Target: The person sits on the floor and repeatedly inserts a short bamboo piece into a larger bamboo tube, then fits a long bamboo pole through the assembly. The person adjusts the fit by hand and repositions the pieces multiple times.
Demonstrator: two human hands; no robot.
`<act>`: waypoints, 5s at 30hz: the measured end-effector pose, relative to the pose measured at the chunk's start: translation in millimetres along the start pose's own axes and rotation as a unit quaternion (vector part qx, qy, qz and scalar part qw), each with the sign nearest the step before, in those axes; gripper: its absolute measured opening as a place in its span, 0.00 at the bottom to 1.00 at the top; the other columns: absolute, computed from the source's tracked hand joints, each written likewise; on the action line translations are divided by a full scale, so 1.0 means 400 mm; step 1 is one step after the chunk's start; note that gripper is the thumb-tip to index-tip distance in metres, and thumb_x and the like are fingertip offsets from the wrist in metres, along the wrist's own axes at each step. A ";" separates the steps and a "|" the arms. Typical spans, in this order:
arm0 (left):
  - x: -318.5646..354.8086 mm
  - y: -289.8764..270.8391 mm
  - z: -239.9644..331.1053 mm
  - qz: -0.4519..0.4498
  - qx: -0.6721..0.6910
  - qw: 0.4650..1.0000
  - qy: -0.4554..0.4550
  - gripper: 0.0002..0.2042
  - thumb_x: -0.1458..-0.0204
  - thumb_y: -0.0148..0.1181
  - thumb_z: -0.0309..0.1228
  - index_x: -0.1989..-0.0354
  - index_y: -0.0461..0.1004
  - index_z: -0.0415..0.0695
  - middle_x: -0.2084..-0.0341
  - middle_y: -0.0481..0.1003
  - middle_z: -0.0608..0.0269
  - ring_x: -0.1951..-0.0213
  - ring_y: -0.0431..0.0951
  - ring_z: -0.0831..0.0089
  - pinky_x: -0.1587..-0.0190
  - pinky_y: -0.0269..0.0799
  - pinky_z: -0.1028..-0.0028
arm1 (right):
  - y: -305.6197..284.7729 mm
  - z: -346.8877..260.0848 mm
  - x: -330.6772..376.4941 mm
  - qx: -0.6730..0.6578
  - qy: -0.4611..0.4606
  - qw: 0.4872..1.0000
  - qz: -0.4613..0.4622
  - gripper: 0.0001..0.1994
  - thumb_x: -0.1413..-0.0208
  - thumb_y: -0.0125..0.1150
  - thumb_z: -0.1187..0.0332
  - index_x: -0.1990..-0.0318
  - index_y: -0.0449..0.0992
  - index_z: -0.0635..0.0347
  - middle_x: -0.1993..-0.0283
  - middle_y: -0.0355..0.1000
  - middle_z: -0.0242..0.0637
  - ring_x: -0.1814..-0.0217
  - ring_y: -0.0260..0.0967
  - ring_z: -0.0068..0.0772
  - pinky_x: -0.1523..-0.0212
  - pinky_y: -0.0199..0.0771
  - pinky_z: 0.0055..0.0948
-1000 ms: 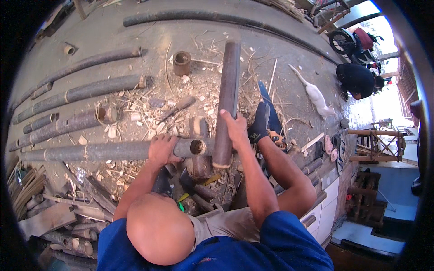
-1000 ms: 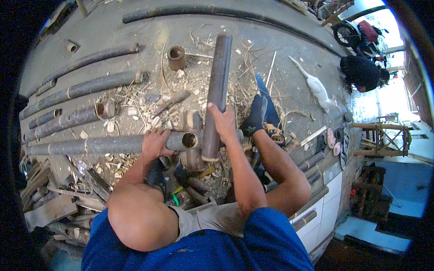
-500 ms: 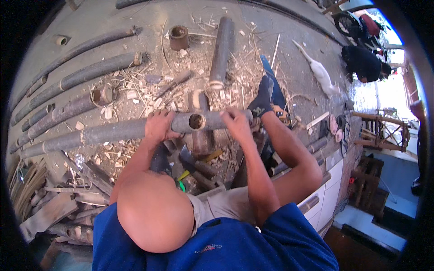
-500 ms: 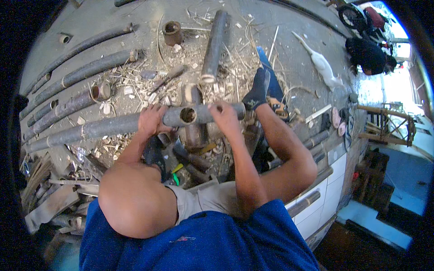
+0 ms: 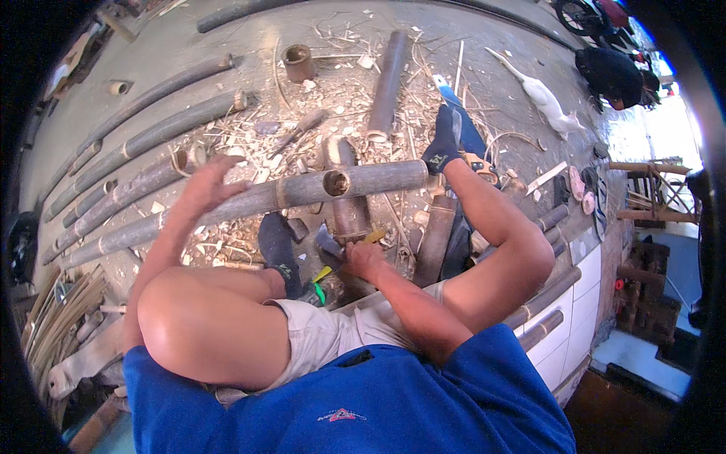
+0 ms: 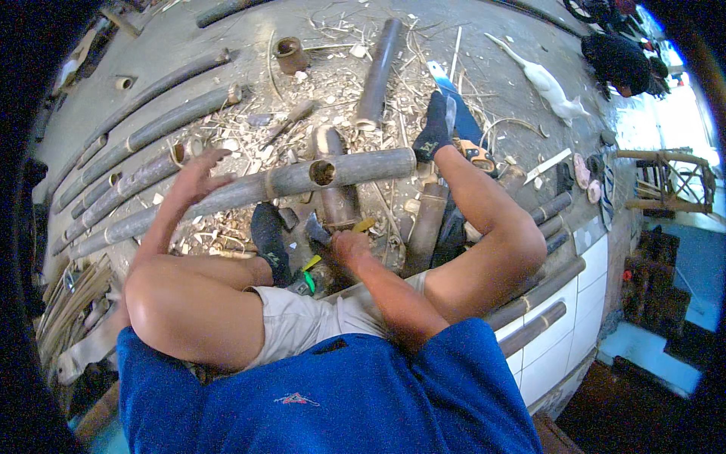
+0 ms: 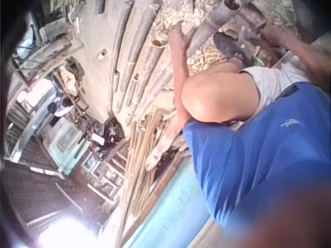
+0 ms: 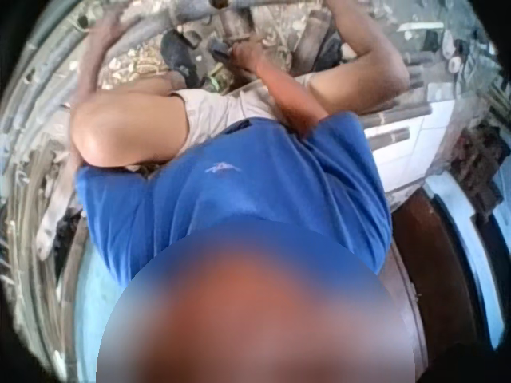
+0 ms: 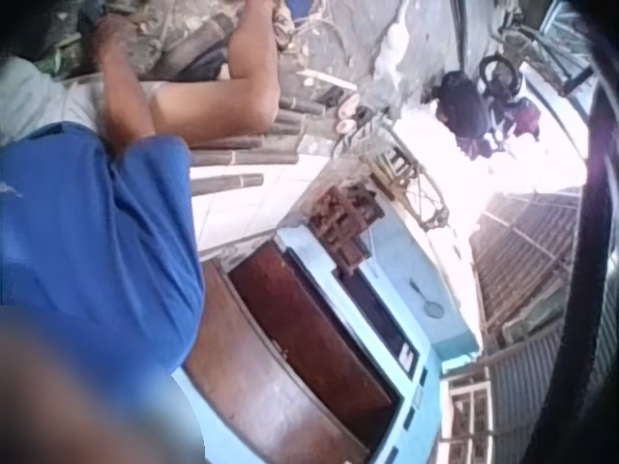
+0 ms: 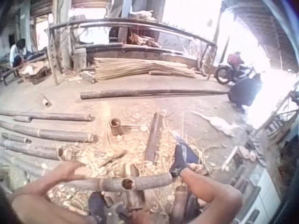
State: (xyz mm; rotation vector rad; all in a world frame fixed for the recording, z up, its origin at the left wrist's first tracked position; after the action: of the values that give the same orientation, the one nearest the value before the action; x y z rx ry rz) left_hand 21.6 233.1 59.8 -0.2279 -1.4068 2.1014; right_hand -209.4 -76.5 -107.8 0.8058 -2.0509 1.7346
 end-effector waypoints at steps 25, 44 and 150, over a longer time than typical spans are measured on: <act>-0.104 0.434 0.233 0.039 -0.116 0.990 -0.072 0.47 0.58 0.79 0.47 0.27 0.61 0.57 0.38 0.69 0.55 0.32 0.65 0.55 0.27 0.52 0.39 | -0.004 -0.033 0.084 0.087 -0.016 0.992 -0.089 0.13 0.34 0.54 0.63 0.51 0.82 0.55 0.55 0.85 0.40 0.51 0.84 0.44 0.58 0.84 0.44; -0.201 0.371 0.176 -0.022 -0.058 0.996 -0.066 0.47 0.59 0.77 0.54 0.28 0.62 0.58 0.37 0.71 0.58 0.33 0.67 0.52 0.33 0.58 0.35 | -0.189 0.044 0.126 -0.643 0.152 0.736 0.147 0.15 0.40 0.58 0.64 0.48 0.73 0.60 0.66 0.75 0.43 0.69 0.76 0.38 0.66 0.80 0.38; -0.425 0.279 0.326 0.156 0.707 0.609 -0.324 0.42 0.33 0.27 0.68 0.69 0.74 0.39 0.82 0.72 0.62 0.80 0.74 0.73 0.77 0.69 0.71 | -0.705 0.016 -0.567 -0.682 -0.047 0.730 0.013 0.18 0.41 0.69 0.57 0.56 0.75 0.64 0.67 0.76 0.37 0.68 0.74 0.30 0.65 0.79 0.31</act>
State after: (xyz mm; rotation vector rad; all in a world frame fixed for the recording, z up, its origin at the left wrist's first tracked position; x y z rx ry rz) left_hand 58.2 5.9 -14.1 1.0775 0.5016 3.0222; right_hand 141.8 -63.7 -21.3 0.2988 -2.5643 -0.1561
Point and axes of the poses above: each hand's wrist, its own x-axis away from the middle knuckle, its own y-axis out of the palm, z = x × y, the point moved 2 cm from there along -x, towards the middle knuckle
